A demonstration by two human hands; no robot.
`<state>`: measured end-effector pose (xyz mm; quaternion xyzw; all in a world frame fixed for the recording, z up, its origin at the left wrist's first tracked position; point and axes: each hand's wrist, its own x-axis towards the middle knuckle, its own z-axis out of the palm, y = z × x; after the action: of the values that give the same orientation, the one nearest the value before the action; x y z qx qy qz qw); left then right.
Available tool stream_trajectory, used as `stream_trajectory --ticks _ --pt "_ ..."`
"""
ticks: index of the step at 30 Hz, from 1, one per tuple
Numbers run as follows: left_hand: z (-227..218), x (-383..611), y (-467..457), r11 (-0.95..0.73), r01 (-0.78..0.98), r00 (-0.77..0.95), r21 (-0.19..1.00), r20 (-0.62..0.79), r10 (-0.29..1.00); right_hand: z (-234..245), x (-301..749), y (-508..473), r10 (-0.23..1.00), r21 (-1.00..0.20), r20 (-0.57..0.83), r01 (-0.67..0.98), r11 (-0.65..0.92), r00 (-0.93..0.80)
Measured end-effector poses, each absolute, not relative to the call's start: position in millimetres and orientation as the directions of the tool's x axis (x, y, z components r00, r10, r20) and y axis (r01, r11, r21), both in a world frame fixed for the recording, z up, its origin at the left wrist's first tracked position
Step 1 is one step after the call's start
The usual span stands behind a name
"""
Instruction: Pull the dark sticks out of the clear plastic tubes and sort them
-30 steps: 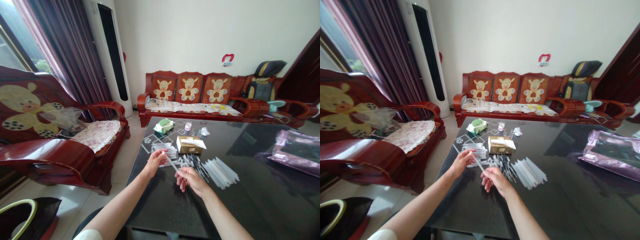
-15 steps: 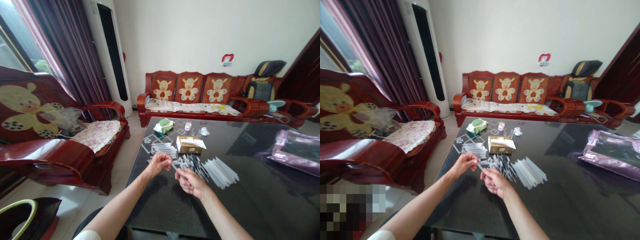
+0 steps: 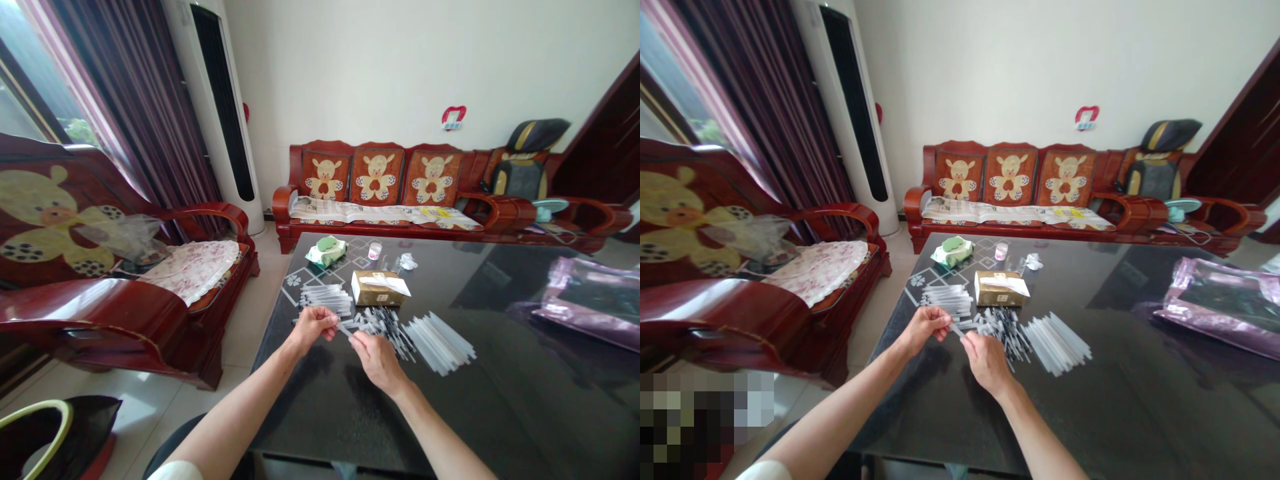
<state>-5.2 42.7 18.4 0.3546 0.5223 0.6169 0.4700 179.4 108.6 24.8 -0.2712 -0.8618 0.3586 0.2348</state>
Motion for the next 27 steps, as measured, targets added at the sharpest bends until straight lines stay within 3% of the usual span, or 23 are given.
stream_trajectory --ticks 4,6,9,12,14,17,19,21,23,25,27 --pt "18 -6 41 -0.061 -0.189 -0.216 0.980 0.019 0.976 16 182 112 0.540 -0.966 -0.129 0.228 0.122 -0.832" --pt "19 -7 41 -0.072 -0.171 -0.172 0.983 0.043 0.984 13 184 112 0.430 -0.971 -0.241 0.222 -0.095 -0.870" --pt "20 -8 40 -0.078 -0.147 -0.138 0.986 0.057 0.989 13 185 112 0.343 -0.953 -0.276 0.209 -0.219 -0.898" --pt "21 -10 39 -0.052 -0.141 -0.165 0.989 0.029 0.986 17 183 111 0.430 -0.972 -0.234 0.210 -0.102 -0.872" --pt "21 -9 39 -0.029 -0.148 -0.214 0.989 -0.003 0.977 20 181 109 0.525 -0.964 -0.095 0.209 0.164 -0.846" --pt "19 -7 41 0.014 -0.177 -0.288 0.984 -0.066 0.955 20 179 106 0.590 -0.728 0.182 0.296 0.619 -0.786" --pt "16 -4 43 0.047 -0.202 -0.329 0.978 -0.113 0.938 17 178 103 0.587 -0.531 0.287 0.385 0.755 -0.757" --pt "13 -3 44 0.069 -0.219 -0.357 0.973 -0.146 0.922 15 177 100 0.584 -0.447 0.325 0.423 0.788 -0.744" --pt "12 -3 44 0.064 -0.218 -0.358 0.974 -0.141 0.923 13 177 99 0.608 -0.501 0.319 0.414 0.759 -0.728" --pt "14 -5 43 0.029 -0.200 -0.315 0.979 -0.093 0.944 12 177 99 0.647 -0.691 0.209 0.358 0.628 -0.733" --pt "19 -8 41 -0.014 -0.176 -0.243 0.984 -0.030 0.970 12 178 100 0.611 -0.903 -0.011 0.270 0.333 -0.791"
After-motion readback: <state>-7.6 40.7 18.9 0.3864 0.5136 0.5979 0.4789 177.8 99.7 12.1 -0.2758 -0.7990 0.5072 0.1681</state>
